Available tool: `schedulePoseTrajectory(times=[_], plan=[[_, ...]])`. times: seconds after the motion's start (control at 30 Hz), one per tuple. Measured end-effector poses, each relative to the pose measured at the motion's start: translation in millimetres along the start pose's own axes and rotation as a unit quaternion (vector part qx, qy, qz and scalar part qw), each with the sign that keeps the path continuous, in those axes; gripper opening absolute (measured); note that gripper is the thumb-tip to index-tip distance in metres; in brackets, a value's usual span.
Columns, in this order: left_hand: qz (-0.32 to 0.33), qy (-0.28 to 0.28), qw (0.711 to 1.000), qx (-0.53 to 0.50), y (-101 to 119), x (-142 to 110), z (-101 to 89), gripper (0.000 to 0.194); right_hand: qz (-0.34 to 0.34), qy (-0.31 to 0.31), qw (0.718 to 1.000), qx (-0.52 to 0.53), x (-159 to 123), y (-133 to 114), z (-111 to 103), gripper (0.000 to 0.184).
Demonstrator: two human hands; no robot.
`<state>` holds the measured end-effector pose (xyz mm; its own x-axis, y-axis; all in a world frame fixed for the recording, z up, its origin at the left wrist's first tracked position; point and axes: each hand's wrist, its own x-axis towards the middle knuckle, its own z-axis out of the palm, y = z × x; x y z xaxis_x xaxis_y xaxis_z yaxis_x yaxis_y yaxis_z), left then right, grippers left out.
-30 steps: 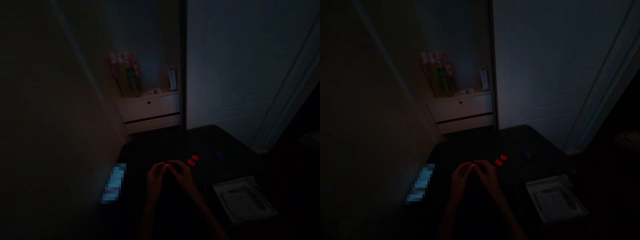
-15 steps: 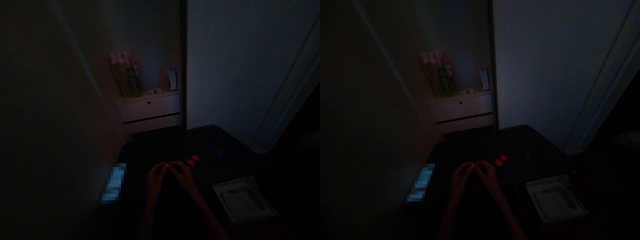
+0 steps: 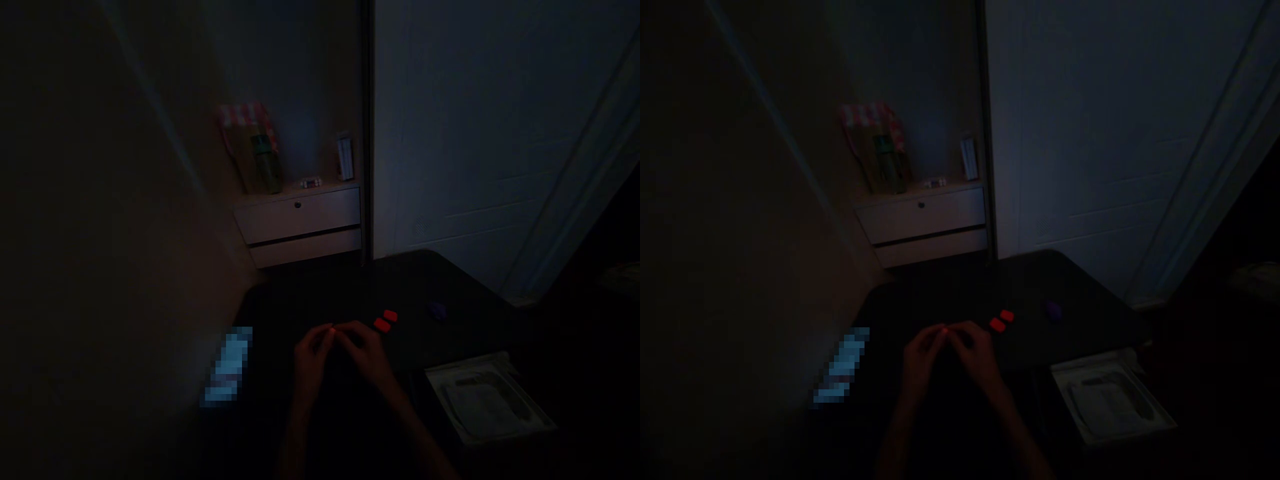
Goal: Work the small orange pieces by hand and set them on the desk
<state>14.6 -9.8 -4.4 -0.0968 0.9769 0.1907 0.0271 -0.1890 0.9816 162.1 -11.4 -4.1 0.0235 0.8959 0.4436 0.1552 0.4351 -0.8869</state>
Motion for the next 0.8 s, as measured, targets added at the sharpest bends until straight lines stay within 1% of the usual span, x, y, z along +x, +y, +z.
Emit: schedulePoseTrajectory(times=[0.2,0.43,0.63,0.8], plan=[[0.012,-0.004,1.0,0.006,-1.0,-1.2,-0.9,0.032,-0.008,-0.008,1.0,0.009,-0.4,-1.9,-0.4,0.018],[0.014,-0.004,1.0,0.014,-0.4,-1.0,-0.4,0.031,0.013,-0.008,1.0,0.012,-1.4,-3.2,0.1,0.018],[0.02,-0.007,1.0,-0.007,-2.4,-0.1,0.4,0.028,0.018,-0.004,1.0,-0.002,0.0,-1.7,0.1,0.017],[0.019,-0.012,1.0,-0.015,-7.2,0.5,-0.8,0.031,0.012,0.001,1.0,0.003,0.6,-0.5,0.5,0.017]])
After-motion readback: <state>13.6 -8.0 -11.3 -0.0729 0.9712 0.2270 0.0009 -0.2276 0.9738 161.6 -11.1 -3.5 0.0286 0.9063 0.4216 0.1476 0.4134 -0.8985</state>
